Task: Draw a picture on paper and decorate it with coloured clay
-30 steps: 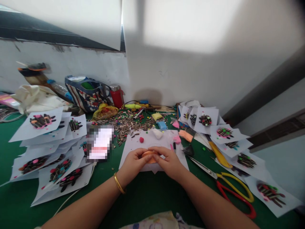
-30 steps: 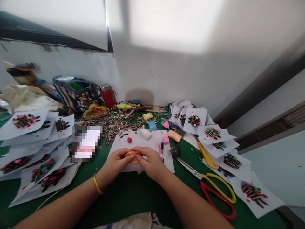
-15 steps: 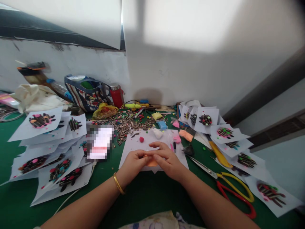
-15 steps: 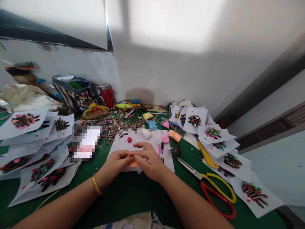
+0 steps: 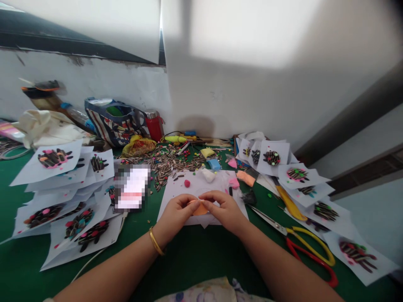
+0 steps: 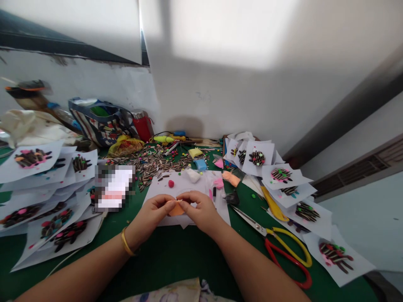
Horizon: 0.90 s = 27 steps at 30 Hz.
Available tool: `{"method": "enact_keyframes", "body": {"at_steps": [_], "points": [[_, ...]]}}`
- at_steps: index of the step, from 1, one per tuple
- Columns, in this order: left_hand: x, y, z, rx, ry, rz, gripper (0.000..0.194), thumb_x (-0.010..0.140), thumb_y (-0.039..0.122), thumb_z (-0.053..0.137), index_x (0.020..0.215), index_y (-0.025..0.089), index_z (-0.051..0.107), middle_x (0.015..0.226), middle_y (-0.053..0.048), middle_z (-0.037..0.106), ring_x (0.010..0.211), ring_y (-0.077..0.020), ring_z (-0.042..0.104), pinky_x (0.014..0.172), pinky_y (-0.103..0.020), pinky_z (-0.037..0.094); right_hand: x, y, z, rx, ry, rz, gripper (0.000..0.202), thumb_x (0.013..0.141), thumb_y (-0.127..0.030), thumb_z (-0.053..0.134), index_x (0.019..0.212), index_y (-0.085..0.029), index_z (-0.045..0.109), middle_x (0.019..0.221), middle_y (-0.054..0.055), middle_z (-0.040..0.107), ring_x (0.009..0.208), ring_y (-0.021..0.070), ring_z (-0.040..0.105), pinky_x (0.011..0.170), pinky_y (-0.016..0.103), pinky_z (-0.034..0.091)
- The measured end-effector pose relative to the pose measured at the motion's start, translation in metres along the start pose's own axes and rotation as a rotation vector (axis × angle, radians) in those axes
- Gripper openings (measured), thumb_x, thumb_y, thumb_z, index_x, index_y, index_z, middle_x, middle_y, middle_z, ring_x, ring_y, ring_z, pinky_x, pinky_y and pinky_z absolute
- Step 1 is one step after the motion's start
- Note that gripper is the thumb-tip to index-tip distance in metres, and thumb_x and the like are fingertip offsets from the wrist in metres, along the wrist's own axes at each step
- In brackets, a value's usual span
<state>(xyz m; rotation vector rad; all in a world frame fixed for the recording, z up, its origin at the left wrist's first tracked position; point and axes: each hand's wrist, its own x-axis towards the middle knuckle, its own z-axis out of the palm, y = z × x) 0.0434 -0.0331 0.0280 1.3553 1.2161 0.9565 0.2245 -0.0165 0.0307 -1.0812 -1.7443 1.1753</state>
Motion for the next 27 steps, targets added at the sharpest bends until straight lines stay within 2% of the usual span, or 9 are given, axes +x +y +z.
{"method": "enact_keyframes", "body": {"at_steps": [5,8,10,12,15,23,27], "points": [[0.001,-0.002,0.001,0.018,-0.024,0.008,0.029,0.081,0.043,0.063,0.083,0.015,0.070,0.078,-0.004,0.067,0.073,-0.0171,0.059,0.067,-0.026,0.046,0.000,0.006,0.002,0.030,0.023,0.049,0.014,0.084,-0.031,0.058,0.080,-0.019,0.063,0.077,0.001,0.063,0.075,0.0161,0.058,0.072,0.029,0.047],[0.001,-0.004,0.002,-0.032,-0.026,-0.008,0.030,0.075,0.041,0.070,0.089,0.015,0.067,0.082,-0.003,0.068,0.075,-0.0172,0.060,0.068,-0.026,0.047,0.000,0.011,0.002,0.098,0.045,0.057,0.018,0.087,-0.037,0.057,0.089,-0.019,0.061,0.083,0.001,0.062,0.079,0.0162,0.057,0.072,0.028,0.046],[0.002,-0.005,0.002,-0.054,0.014,-0.006,0.031,0.072,0.039,0.073,0.090,0.015,0.065,0.083,-0.003,0.067,0.077,-0.0171,0.061,0.070,-0.027,0.048,0.001,0.013,0.002,0.141,-0.002,0.079,0.023,0.086,-0.041,0.059,0.092,-0.019,0.060,0.085,0.001,0.062,0.080,0.0162,0.057,0.071,0.028,0.046],[0.003,-0.005,0.001,-0.056,0.040,-0.009,0.031,0.072,0.040,0.072,0.089,0.015,0.064,0.082,-0.002,0.066,0.076,-0.0170,0.061,0.070,-0.027,0.048,0.001,0.013,0.002,0.142,-0.041,0.101,0.026,0.084,-0.044,0.063,0.089,-0.019,0.060,0.082,0.000,0.061,0.077,0.0157,0.057,0.069,0.027,0.045],[0.002,-0.003,0.001,-0.039,0.007,-0.028,0.032,0.073,0.043,0.071,0.088,0.015,0.066,0.081,-0.003,0.067,0.076,-0.0175,0.061,0.069,-0.027,0.047,0.001,0.009,0.002,0.115,0.001,0.111,0.027,0.082,-0.046,0.064,0.083,-0.019,0.059,0.078,0.000,0.060,0.074,0.0154,0.055,0.067,0.027,0.044],[0.002,0.002,0.001,0.078,-0.034,-0.031,0.029,0.073,0.044,0.070,0.078,0.016,0.068,0.071,-0.001,0.065,0.068,-0.0162,0.057,0.060,-0.024,0.043,0.001,0.004,0.000,0.047,-0.017,0.060,0.022,0.085,-0.042,0.060,0.084,-0.020,0.059,0.078,-0.001,0.059,0.075,0.0150,0.054,0.069,0.027,0.043],[0.002,0.000,0.000,0.090,-0.036,0.038,0.027,0.073,0.043,0.070,0.081,0.017,0.070,0.077,-0.002,0.068,0.074,-0.0181,0.059,0.067,-0.026,0.046,0.002,0.010,-0.001,0.025,0.026,0.080,0.022,0.085,-0.041,0.060,0.083,-0.020,0.058,0.077,-0.001,0.058,0.074,0.0152,0.054,0.068,0.027,0.043]]}}
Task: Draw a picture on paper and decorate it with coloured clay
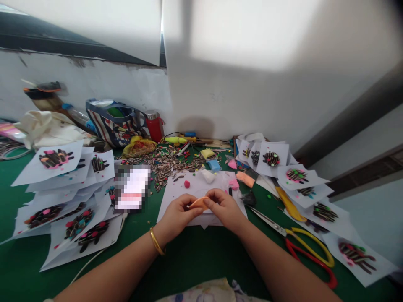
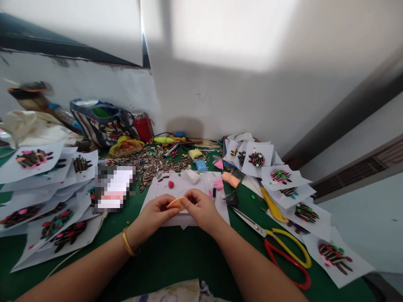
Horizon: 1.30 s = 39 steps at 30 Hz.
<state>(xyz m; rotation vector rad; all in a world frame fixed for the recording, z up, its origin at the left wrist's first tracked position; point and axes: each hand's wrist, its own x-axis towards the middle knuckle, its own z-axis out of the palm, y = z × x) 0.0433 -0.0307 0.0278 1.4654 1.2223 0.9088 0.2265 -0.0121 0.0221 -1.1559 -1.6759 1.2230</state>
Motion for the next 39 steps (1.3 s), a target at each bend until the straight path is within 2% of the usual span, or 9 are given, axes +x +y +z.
{"method": "enact_keyframes", "body": {"at_steps": [5,8,10,12,15,18,26,31,39], "points": [[0.001,-0.004,-0.001,-0.012,-0.040,-0.046,0.030,0.079,0.045,0.065,0.086,0.016,0.071,0.081,-0.004,0.071,0.076,-0.0195,0.063,0.069,-0.029,0.050,0.000,0.001,-0.001,-0.006,-0.065,-0.015,0.018,0.083,-0.036,0.062,0.092,-0.020,0.061,0.086,0.000,0.062,0.080,0.0158,0.056,0.075,0.028,0.044],[0.004,-0.010,-0.005,0.028,0.011,0.021,0.040,0.079,0.039,0.067,0.113,0.018,0.064,0.087,-0.004,0.070,0.078,-0.0188,0.065,0.071,-0.030,0.052,0.005,0.004,-0.009,-0.028,0.008,0.017,0.018,0.084,-0.038,0.059,0.084,-0.019,0.060,0.079,0.000,0.061,0.076,0.0160,0.056,0.070,0.028,0.044],[0.006,-0.013,-0.011,0.175,0.089,0.126,0.046,0.080,0.034,0.066,0.124,0.021,0.057,0.095,-0.005,0.069,0.085,-0.0191,0.065,0.076,-0.033,0.053,0.010,0.009,-0.018,0.002,0.107,0.025,0.022,0.084,-0.040,0.058,0.088,-0.019,0.059,0.080,0.001,0.062,0.076,0.0169,0.057,0.069,0.028,0.045],[0.009,-0.016,-0.016,0.405,0.139,0.259,0.038,0.082,0.030,0.066,0.119,0.023,0.060,0.106,-0.006,0.066,0.098,-0.0217,0.062,0.089,-0.038,0.050,0.016,0.014,-0.027,0.011,0.174,0.004,0.026,0.084,-0.041,0.058,0.097,-0.019,0.060,0.088,0.003,0.064,0.079,0.0177,0.059,0.071,0.029,0.047],[0.011,-0.021,-0.021,0.656,0.120,0.389,0.037,0.080,0.026,0.069,0.116,0.023,0.061,0.118,-0.008,0.063,0.112,-0.0262,0.056,0.100,-0.044,0.044,0.021,0.020,-0.032,-0.141,0.171,0.009,0.024,0.086,-0.040,0.055,0.093,-0.019,0.062,0.084,0.002,0.064,0.077,0.0176,0.059,0.069,0.029,0.045],[0.012,-0.026,-0.019,0.766,0.062,0.416,0.049,0.075,0.023,0.072,0.122,0.023,0.058,0.121,-0.010,0.062,0.113,-0.0285,0.056,0.100,-0.045,0.044,0.022,0.023,-0.027,-0.240,0.125,0.027,0.022,0.086,-0.038,0.053,0.093,-0.020,0.064,0.084,0.002,0.067,0.077,0.0183,0.060,0.068,0.029,0.044],[0.013,-0.038,-0.011,0.801,0.019,0.369,0.069,0.074,0.020,0.072,0.137,0.023,0.045,0.130,-0.011,0.058,0.118,-0.0296,0.054,0.102,-0.047,0.043,0.028,0.025,-0.010,-0.486,0.008,-0.017,0.022,0.091,-0.029,0.049,0.100,-0.021,0.068,0.096,0.005,0.071,0.089,0.0211,0.063,0.079,0.031,0.044],[0.013,-0.037,-0.012,0.819,-0.026,0.395,0.061,0.075,0.019,0.072,0.132,0.023,0.050,0.129,-0.010,0.058,0.118,-0.0295,0.054,0.103,-0.047,0.042,0.031,0.028,-0.011,-0.756,0.046,-0.045,0.025,0.093,-0.027,0.048,0.106,-0.020,0.068,0.104,0.010,0.070,0.095,0.0240,0.062,0.079,0.032,0.043],[0.011,-0.036,-0.011,0.874,-0.073,0.491,0.053,0.079,0.015,0.067,0.129,0.024,0.053,0.135,-0.011,0.053,0.123,-0.0292,0.050,0.103,-0.047,0.042,0.034,0.033,-0.012,-0.790,0.010,-0.065,0.030,0.092,-0.018,0.046,0.113,-0.018,0.068,0.110,0.008,0.068,0.103,0.0207,0.060,0.089,0.029,0.043]]}}
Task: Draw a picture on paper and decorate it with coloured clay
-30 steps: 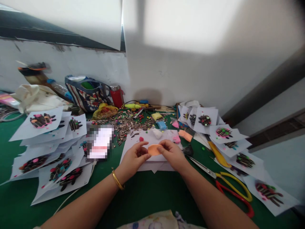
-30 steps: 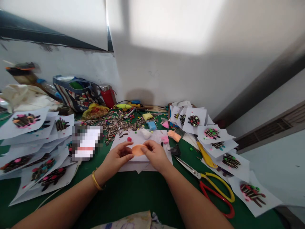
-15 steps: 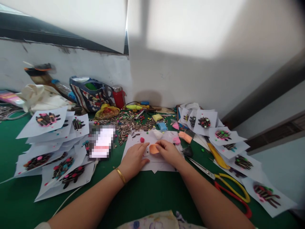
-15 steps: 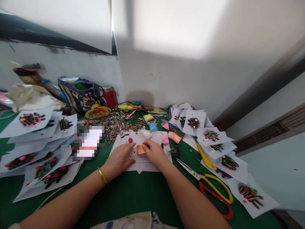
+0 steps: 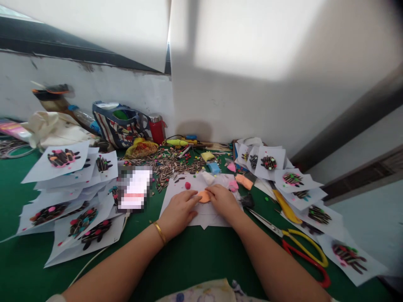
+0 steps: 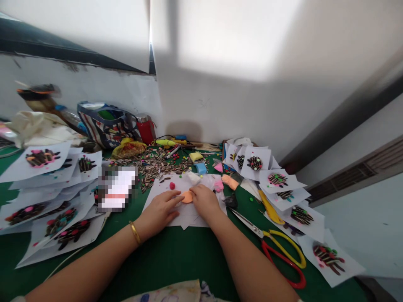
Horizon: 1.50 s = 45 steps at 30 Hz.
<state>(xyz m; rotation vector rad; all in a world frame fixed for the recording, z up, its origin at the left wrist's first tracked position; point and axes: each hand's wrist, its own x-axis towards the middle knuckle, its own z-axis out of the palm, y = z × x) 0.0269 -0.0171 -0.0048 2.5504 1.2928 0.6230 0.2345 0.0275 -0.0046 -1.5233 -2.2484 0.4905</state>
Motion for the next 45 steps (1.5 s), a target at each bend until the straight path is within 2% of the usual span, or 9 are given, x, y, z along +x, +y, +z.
{"method": "enact_keyframes", "body": {"at_steps": [3,5,8,13,18,28,32,37,45], "points": [[-0.001,0.002,0.000,0.037,-0.025,0.009,0.050,0.082,0.015,0.064,0.129,0.026,0.052,0.139,-0.009,0.051,0.126,-0.0289,0.048,0.103,-0.048,0.041,0.000,0.002,-0.001,0.024,-0.004,0.034,0.033,0.092,-0.019,0.045,0.118,-0.017,0.066,0.115,0.008,0.068,0.107,0.0203,0.060,0.092,0.029,0.042],[-0.002,0.002,0.001,0.046,-0.028,-0.011,0.052,0.082,0.016,0.064,0.131,0.026,0.050,0.140,-0.009,0.050,0.127,-0.0289,0.047,0.104,-0.048,0.041,-0.001,0.002,-0.004,0.034,-0.011,0.049,0.032,0.092,-0.023,0.048,0.117,-0.018,0.066,0.113,0.008,0.068,0.102,0.0201,0.061,0.089,0.030,0.043],[-0.002,0.000,0.003,0.032,-0.023,-0.051,0.061,0.081,0.019,0.065,0.138,0.023,0.043,0.140,-0.011,0.050,0.128,-0.0286,0.047,0.105,-0.047,0.040,-0.001,-0.002,-0.008,0.053,-0.002,0.037,0.024,0.088,-0.026,0.053,0.105,-0.020,0.070,0.101,0.006,0.070,0.093,0.0191,0.061,0.081,0.028,0.044],[-0.001,-0.006,0.006,-0.002,-0.021,-0.072,0.072,0.079,0.021,0.066,0.144,0.021,0.034,0.141,-0.012,0.049,0.128,-0.0278,0.047,0.107,-0.045,0.039,0.000,-0.006,-0.009,0.215,0.117,0.050,0.018,0.084,-0.024,0.054,0.093,-0.020,0.069,0.093,0.003,0.069,0.087,0.0179,0.060,0.075,0.027,0.043],[-0.002,-0.008,0.008,-0.005,-0.013,-0.071,0.076,0.079,0.021,0.067,0.145,0.020,0.031,0.141,-0.012,0.049,0.128,-0.0278,0.047,0.107,-0.045,0.040,0.000,-0.004,-0.002,0.363,0.011,0.070,0.017,0.085,-0.026,0.053,0.089,-0.020,0.069,0.086,0.001,0.070,0.079,0.0170,0.061,0.070,0.026,0.044],[-0.002,-0.009,0.009,-0.013,0.003,-0.066,0.074,0.080,0.022,0.066,0.145,0.022,0.032,0.138,-0.012,0.052,0.127,-0.0283,0.049,0.106,-0.046,0.041,0.000,-0.004,-0.002,0.425,-0.017,0.062,0.018,0.085,-0.027,0.053,0.089,-0.020,0.069,0.087,0.002,0.070,0.080,0.0171,0.062,0.072,0.026,0.045],[-0.002,-0.009,0.008,-0.016,0.001,-0.068,0.075,0.079,0.022,0.067,0.145,0.022,0.031,0.138,-0.012,0.052,0.126,-0.0281,0.050,0.106,-0.045,0.041,0.000,-0.003,0.000,0.351,-0.041,0.046,0.018,0.086,-0.025,0.052,0.090,-0.020,0.069,0.089,0.002,0.070,0.082,0.0175,0.062,0.074,0.027,0.044],[-0.001,-0.007,0.006,-0.012,0.010,-0.062,0.068,0.080,0.022,0.066,0.142,0.023,0.037,0.139,-0.011,0.051,0.127,-0.0275,0.049,0.106,-0.045,0.041,-0.002,-0.003,0.001,0.192,-0.004,0.015,0.018,0.087,-0.024,0.052,0.094,-0.021,0.069,0.095,0.004,0.069,0.090,0.0185,0.060,0.080,0.028,0.043],[0.000,0.002,-0.001,0.065,-0.073,0.039,0.052,0.088,0.018,0.057,0.136,0.033,0.047,0.142,-0.004,0.050,0.127,-0.0261,0.047,0.103,-0.046,0.041,0.000,-0.003,0.000,0.116,-0.029,0.008,0.021,0.091,-0.025,0.051,0.099,-0.021,0.070,0.100,0.005,0.069,0.095,0.0187,0.061,0.083,0.029,0.044]]}}
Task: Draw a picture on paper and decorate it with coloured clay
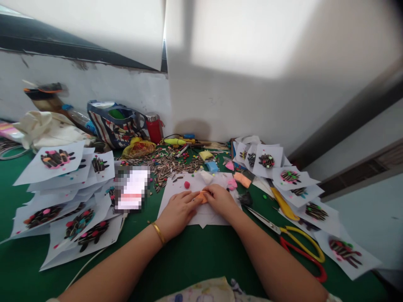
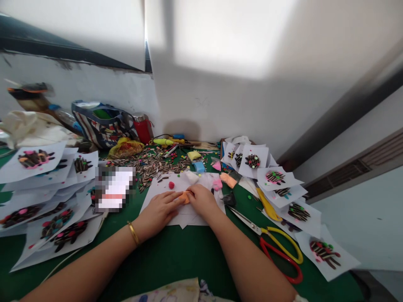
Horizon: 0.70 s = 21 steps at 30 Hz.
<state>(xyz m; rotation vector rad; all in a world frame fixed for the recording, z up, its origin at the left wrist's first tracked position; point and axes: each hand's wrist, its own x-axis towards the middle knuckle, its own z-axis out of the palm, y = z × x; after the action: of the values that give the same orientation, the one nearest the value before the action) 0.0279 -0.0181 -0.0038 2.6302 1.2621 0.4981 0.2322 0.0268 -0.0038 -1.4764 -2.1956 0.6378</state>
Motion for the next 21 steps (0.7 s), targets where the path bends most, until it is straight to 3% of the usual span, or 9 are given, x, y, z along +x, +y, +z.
{"method": "enact_keyframes", "body": {"at_steps": [11,16,21], "points": [[-0.001,0.002,0.003,0.072,-0.021,0.003,0.044,0.093,0.025,0.049,0.137,0.032,0.048,0.142,-0.004,0.052,0.128,-0.0269,0.046,0.103,-0.046,0.039,0.000,0.012,-0.004,0.066,0.028,0.040,0.031,0.090,-0.018,0.047,0.113,-0.018,0.068,0.115,0.008,0.069,0.107,0.0206,0.062,0.097,0.034,0.045],[0.000,0.004,0.001,0.092,-0.038,-0.002,0.044,0.092,0.025,0.051,0.135,0.031,0.049,0.142,-0.003,0.052,0.128,-0.0280,0.046,0.102,-0.047,0.038,-0.006,0.012,-0.015,-0.046,0.033,0.031,0.033,0.091,-0.016,0.044,0.115,-0.017,0.067,0.115,0.008,0.069,0.107,0.0204,0.061,0.096,0.033,0.045],[0.000,0.005,0.000,0.112,-0.058,-0.002,0.045,0.092,0.024,0.050,0.136,0.031,0.048,0.145,-0.002,0.049,0.127,-0.0279,0.046,0.102,-0.046,0.038,-0.017,0.001,-0.031,-0.252,0.027,-0.075,0.042,0.086,-0.008,0.044,0.120,-0.019,0.066,0.119,0.008,0.067,0.110,0.0214,0.057,0.099,0.034,0.040]]}}
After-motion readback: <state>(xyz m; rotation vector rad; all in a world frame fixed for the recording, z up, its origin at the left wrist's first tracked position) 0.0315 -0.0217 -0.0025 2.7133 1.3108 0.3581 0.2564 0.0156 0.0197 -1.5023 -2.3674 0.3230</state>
